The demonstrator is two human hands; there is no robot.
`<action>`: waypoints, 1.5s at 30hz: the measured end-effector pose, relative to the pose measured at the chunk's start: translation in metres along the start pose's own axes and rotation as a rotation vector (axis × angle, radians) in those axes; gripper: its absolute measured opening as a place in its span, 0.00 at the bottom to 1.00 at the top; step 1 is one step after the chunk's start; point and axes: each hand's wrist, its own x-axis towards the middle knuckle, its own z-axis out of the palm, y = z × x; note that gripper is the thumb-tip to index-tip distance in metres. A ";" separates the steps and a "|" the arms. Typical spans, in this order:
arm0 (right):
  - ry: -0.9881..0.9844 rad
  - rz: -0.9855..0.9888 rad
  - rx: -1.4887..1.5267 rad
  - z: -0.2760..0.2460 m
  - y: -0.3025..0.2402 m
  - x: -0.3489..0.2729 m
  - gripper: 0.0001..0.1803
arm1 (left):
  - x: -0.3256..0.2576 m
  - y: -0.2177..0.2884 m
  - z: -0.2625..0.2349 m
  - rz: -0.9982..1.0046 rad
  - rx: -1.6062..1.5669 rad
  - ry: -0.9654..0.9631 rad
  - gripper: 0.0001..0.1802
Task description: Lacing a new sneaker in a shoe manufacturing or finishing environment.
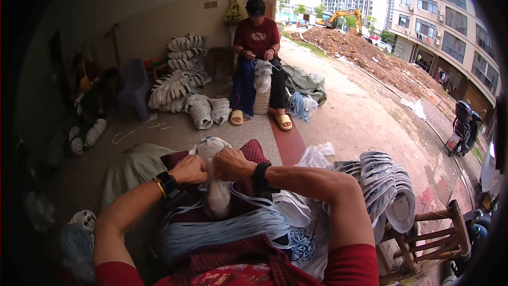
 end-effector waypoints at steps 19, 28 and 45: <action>0.340 -0.084 0.606 0.000 0.005 -0.006 0.14 | -0.067 0.061 -0.027 0.221 -0.968 0.352 0.08; 0.299 0.073 0.655 -0.023 0.025 -0.028 0.15 | -0.009 0.026 0.036 0.010 -1.239 0.416 0.15; 0.349 0.060 0.605 -0.015 0.017 -0.029 0.12 | -0.013 0.038 0.056 0.058 -1.586 0.539 0.18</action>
